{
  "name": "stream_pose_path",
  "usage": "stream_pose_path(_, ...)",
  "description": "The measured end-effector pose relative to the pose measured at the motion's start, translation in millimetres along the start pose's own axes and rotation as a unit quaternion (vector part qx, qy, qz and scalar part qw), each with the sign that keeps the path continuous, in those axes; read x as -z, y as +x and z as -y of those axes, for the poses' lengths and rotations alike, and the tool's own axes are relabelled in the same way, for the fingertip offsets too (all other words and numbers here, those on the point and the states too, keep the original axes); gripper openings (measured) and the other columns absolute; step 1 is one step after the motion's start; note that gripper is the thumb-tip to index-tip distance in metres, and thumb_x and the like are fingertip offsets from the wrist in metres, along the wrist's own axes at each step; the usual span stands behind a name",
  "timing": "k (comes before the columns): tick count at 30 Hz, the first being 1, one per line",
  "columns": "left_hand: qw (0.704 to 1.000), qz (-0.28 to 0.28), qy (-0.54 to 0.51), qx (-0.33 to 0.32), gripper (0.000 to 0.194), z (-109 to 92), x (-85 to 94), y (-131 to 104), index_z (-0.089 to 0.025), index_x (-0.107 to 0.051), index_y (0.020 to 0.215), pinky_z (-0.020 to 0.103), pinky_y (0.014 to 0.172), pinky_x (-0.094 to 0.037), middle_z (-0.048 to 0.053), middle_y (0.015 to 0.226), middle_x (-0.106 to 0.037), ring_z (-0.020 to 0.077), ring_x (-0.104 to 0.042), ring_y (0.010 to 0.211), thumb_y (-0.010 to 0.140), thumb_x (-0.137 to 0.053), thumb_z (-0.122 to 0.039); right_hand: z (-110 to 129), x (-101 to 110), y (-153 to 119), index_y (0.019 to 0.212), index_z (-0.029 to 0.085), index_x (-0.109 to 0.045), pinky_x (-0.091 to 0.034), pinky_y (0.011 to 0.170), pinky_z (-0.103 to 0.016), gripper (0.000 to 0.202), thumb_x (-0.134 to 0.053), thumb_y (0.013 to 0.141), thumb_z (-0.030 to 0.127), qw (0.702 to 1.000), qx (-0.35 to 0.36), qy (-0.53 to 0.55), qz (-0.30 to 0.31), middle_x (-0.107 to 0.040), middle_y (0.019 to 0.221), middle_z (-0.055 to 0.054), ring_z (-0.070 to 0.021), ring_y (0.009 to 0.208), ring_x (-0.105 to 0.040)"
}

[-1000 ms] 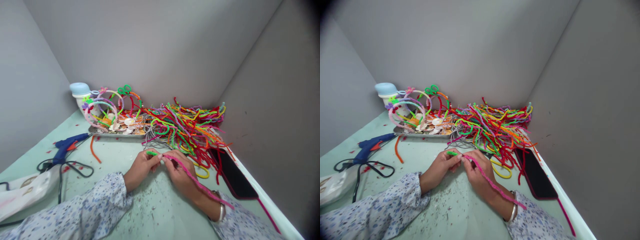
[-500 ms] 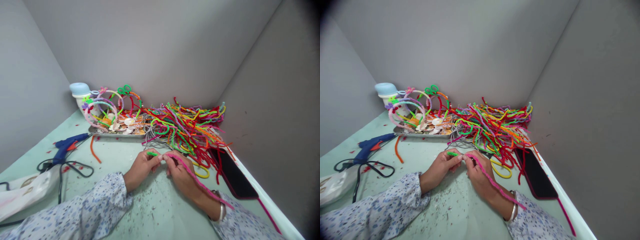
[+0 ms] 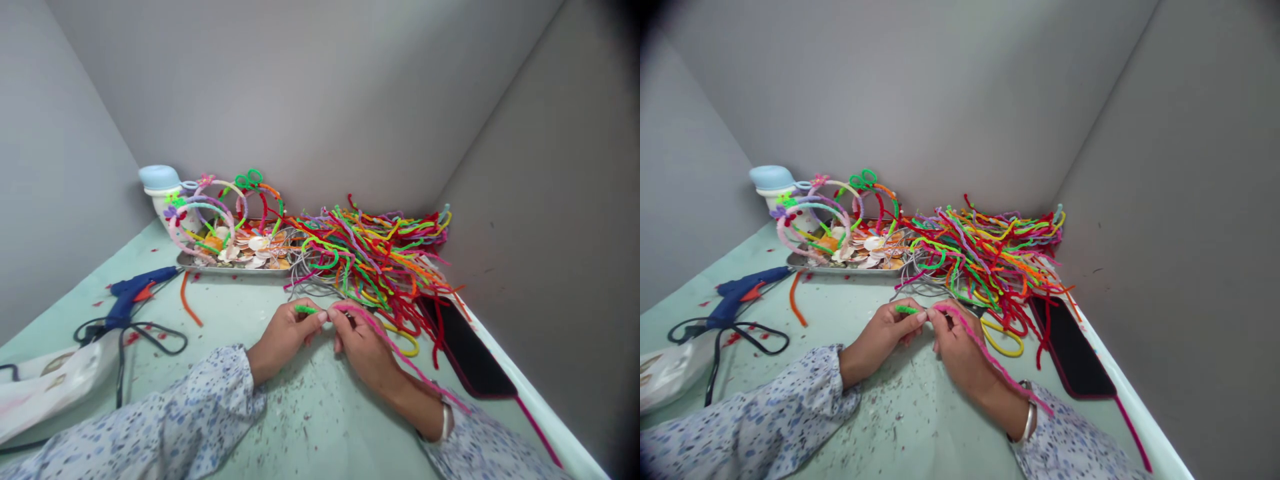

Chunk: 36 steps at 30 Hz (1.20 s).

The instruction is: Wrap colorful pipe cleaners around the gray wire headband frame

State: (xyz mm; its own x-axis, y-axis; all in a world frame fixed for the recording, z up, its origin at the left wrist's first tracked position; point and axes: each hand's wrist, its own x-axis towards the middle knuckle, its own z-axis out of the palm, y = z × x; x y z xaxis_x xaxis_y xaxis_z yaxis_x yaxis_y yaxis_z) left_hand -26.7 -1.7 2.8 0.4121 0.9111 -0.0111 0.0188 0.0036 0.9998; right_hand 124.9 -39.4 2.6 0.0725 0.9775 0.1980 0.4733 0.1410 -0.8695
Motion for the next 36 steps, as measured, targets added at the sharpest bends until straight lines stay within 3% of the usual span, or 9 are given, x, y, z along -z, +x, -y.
stream_pose_path(13,1.0,-0.001,0.013,0.008,0.028,1,-0.8,1,-0.014,-0.056,0.069,0.02,0.044,-0.03,-0.005,0.054,-0.049,0.0075,-0.041,0.045,0.079,-0.065,-0.038,-3,0,1,0.081,0.023,-0.06,-0.042,0.053,-0.025,0.03,-0.046,0.091,0.048,0.995,-0.095,0.011,0.035,-0.053,0.048,0.006,-0.0145,0.049,-0.056)
stream_pose_path(36,1.0,0.009,0.029,0.005,0.027,0,-0.5,-1,-0.015,-0.055,0.068,0.02,0.044,-0.03,-0.005,0.052,-0.048,0.0076,-0.04,0.045,0.08,-0.064,-0.037,-13,-6,7,0.068,0.019,-0.054,-0.038,0.044,-0.021,0.033,-0.053,0.088,0.045,0.989,-0.06,0.129,0.041,-0.05,0.043,0.005,-0.011,0.04,-0.047)
